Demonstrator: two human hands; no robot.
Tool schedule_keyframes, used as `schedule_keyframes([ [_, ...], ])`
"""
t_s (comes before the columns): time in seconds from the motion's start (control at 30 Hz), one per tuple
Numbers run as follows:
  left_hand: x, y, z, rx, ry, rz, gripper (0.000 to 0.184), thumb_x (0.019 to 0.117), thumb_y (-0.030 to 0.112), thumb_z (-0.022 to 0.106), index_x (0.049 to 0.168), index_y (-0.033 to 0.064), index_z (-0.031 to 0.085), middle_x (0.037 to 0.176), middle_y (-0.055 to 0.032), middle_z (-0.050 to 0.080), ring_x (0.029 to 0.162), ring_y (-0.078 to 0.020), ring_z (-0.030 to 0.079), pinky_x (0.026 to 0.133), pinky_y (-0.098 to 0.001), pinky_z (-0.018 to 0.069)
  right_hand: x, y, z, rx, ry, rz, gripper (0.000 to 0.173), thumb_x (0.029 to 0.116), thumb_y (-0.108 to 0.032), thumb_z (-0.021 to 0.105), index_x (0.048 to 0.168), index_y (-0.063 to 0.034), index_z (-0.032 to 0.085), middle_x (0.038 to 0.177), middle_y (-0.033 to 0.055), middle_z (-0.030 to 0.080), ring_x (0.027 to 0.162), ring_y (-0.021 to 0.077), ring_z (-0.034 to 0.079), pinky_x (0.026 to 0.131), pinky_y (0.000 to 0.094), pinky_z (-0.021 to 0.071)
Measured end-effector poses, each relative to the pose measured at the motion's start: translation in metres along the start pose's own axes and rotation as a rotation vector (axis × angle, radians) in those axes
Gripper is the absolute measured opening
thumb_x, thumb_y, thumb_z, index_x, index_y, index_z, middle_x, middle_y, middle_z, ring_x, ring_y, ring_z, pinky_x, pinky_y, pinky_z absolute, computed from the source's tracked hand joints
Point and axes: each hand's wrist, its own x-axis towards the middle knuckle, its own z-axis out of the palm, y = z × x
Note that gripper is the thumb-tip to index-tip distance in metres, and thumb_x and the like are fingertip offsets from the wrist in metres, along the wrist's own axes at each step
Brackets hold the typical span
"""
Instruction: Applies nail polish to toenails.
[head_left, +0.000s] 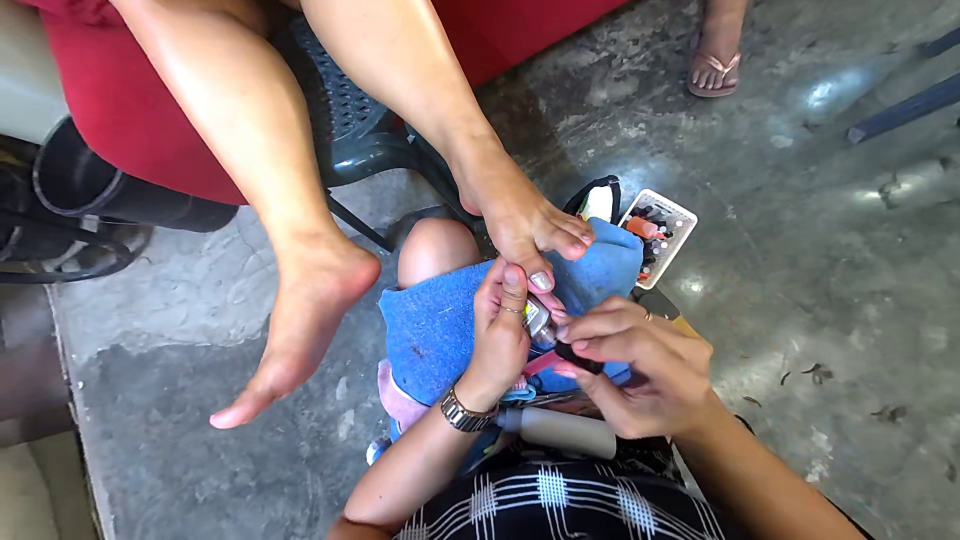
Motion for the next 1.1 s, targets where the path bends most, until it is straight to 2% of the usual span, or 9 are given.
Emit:
schedule_keyframes([
  [0.1,0.001,-0.001,-0.001,0.006,-0.022,0.018,0.033,0.1088,0.042,0.040,0.104,0.0148,0.060,0.077,0.0007,0.063,0.062,-0.0061,0.063,0.057,-0.0213,0.0562,0.007,0.001,-0.004,0.058,0.016,0.048,0.015,0.0953,-0.015,0.070,0.102,-0.0066,0.059,0.102,0.0032,0.066,0.095,0.0100,0.066,0.080,0.0235,0.0580],
  [0.23,0.004,-0.003,-0.004,0.031,-0.045,0.045,0.032,0.1074,0.043,0.043,0.103,0.0165,0.059,0.078,0.0023,0.061,0.064,-0.0045,0.062,0.057,-0.0194,0.0545,0.018,-0.001,-0.006,0.048,0.030,0.050,0.018,0.0964,-0.016,0.068,0.109,-0.0084,0.057,0.105,0.0020,0.064,0.096,0.0090,0.064,0.081,0.0230,0.0576],
  [0.33,0.004,-0.004,-0.005,0.022,-0.055,0.038,0.031,0.1075,0.044,0.042,0.107,0.0172,0.059,0.081,0.0020,0.062,0.064,-0.0043,0.062,0.056,-0.0190,0.0546,0.027,0.000,-0.006,0.007,0.104,0.035,0.021,0.0977,-0.018,0.066,0.113,-0.0111,0.054,0.106,0.0001,0.060,0.097,0.0072,0.063,0.082,0.0224,0.0569],
  [0.43,0.005,-0.005,-0.006,0.025,-0.061,0.038,0.033,0.1077,0.044,0.041,0.111,0.0169,0.060,0.086,0.0008,0.066,0.068,-0.0046,0.063,0.057,-0.0188,0.0544,0.032,0.002,0.000,-0.063,0.167,0.024,0.022,0.0979,-0.015,0.067,0.113,-0.0117,0.052,0.112,0.0014,0.058,0.104,0.0082,0.062,0.087,0.0221,0.0559],
  [0.57,0.006,-0.006,-0.007,0.055,-0.056,0.053,0.033,0.1071,0.045,0.042,0.114,0.0177,0.059,0.089,0.0020,0.066,0.074,-0.0040,0.065,0.063,-0.0193,0.0558,0.033,0.004,0.005,-0.121,0.161,0.008,0.019,0.0962,-0.012,0.068,0.108,-0.0092,0.054,0.111,0.0038,0.059,0.105,0.0101,0.062,0.088,0.0231,0.0560],
  [0.67,0.006,-0.007,-0.008,0.075,-0.057,0.056,0.033,0.1068,0.045,0.043,0.113,0.0176,0.059,0.088,0.0021,0.066,0.074,-0.0036,0.065,0.062,-0.0184,0.0555,0.033,0.003,0.005,-0.138,0.135,0.011,0.016,0.0945,-0.010,0.069,0.102,-0.0068,0.055,0.107,0.0056,0.061,0.100,0.0116,0.062,0.085,0.0239,0.0555],
  [0.73,0.006,-0.007,-0.009,0.073,-0.060,0.060,0.032,0.1068,0.045,0.043,0.113,0.0171,0.059,0.088,0.0016,0.066,0.072,-0.0036,0.065,0.060,-0.0180,0.0555,0.033,0.003,0.004,-0.116,0.132,0.019,0.016,0.0940,-0.010,0.069,0.104,-0.0059,0.056,0.104,0.0055,0.063,0.097,0.0114,0.063,0.083,0.0241,0.0552],
  [0.87,0.007,-0.007,-0.008,0.074,-0.061,0.065,0.032,0.1068,0.045,0.043,0.114,0.0177,0.059,0.088,0.0025,0.067,0.073,-0.0033,0.065,0.063,-0.0185,0.0559,0.034,0.004,0.004,-0.099,0.174,0.021,0.020,0.0956,-0.013,0.069,0.108,-0.0090,0.054,0.109,0.0032,0.060,0.103,0.0096,0.063,0.087,0.0232,0.0565],
  [1.1,0.008,-0.007,-0.009,0.093,-0.074,0.079,0.032,0.1073,0.043,0.043,0.115,0.0168,0.058,0.090,0.0022,0.065,0.075,-0.0035,0.065,0.064,-0.0189,0.0560,0.034,0.003,0.005,-0.131,0.143,0.009,0.016,0.0939,-0.009,0.069,0.102,-0.0063,0.055,0.105,0.0062,0.062,0.099,0.0122,0.062,0.084,0.0241,0.0553],
])
